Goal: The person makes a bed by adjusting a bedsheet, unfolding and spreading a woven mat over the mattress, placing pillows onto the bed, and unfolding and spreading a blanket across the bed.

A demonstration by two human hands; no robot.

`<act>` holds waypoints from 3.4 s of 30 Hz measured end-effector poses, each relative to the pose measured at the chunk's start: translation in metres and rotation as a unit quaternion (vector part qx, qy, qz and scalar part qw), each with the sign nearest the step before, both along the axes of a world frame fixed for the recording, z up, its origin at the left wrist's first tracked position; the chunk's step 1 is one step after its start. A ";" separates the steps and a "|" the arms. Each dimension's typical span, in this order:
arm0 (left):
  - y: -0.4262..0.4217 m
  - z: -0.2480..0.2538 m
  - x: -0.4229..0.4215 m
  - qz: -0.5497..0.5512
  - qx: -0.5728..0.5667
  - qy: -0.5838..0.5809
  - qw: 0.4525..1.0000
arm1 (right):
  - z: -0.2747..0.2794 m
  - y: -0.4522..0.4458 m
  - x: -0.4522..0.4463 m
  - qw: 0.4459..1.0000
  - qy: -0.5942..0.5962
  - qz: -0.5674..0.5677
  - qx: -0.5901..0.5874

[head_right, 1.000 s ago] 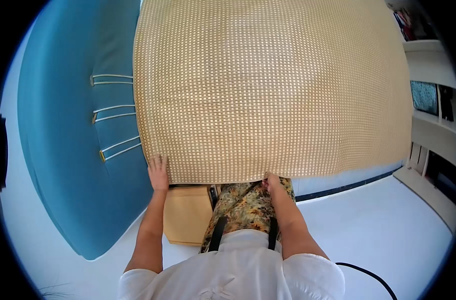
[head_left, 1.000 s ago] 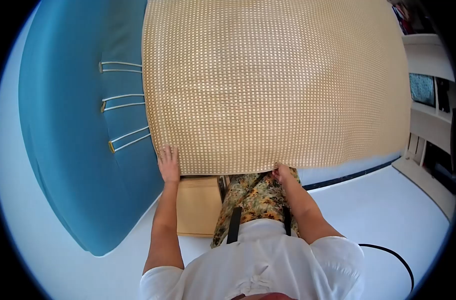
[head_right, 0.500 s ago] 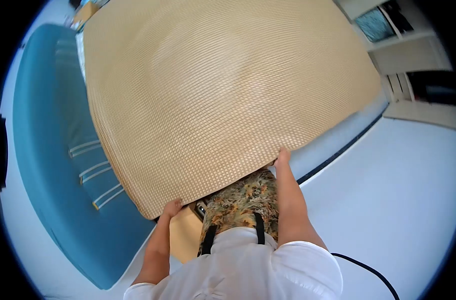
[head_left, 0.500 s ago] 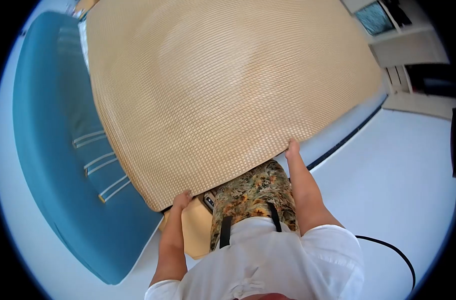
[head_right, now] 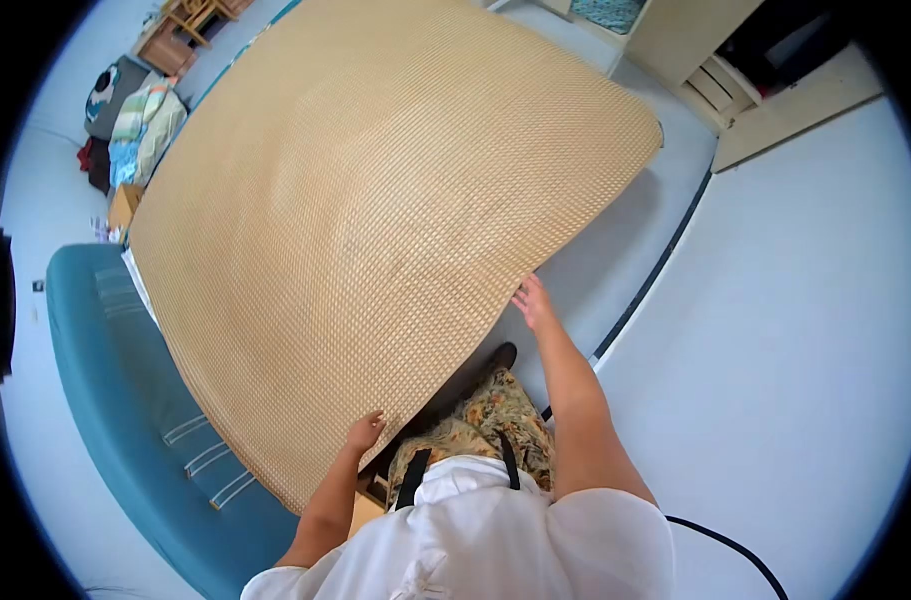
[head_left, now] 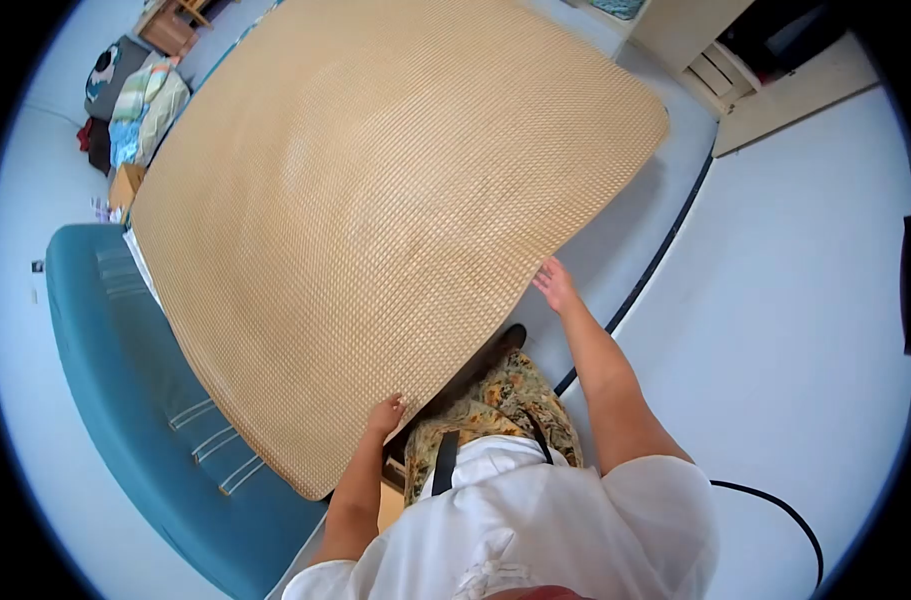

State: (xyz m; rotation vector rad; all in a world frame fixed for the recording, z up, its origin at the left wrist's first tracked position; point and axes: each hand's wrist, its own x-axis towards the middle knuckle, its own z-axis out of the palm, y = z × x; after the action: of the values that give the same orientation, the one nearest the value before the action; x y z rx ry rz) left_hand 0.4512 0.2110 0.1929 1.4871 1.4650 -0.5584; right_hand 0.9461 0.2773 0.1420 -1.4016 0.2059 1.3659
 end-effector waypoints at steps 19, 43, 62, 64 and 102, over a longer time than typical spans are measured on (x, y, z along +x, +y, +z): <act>0.133 0.009 0.284 -0.244 -0.034 0.028 0.969 | 0.089 -0.041 0.260 0.980 -0.127 0.136 -0.071; 0.356 0.015 0.780 -0.222 0.077 -0.059 0.970 | 0.112 -0.044 0.674 0.911 -0.233 0.296 -0.166; 0.386 -0.006 1.015 -0.150 -0.020 -0.007 0.988 | 0.121 0.197 1.037 0.811 -0.388 0.436 -0.040; 0.424 -0.002 1.041 -0.102 -0.023 -0.004 0.995 | 0.138 0.219 1.046 0.768 -0.404 0.495 -0.028; 0.654 0.006 1.017 0.413 0.075 0.062 0.906 | 0.097 0.910 0.869 0.484 -0.373 0.768 0.189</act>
State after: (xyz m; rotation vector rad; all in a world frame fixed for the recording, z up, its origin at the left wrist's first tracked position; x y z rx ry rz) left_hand 1.4683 0.8647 0.1986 0.8062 2.0858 -0.0119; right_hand 1.8156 1.1874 0.2391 -1.4922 -2.3388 1.6039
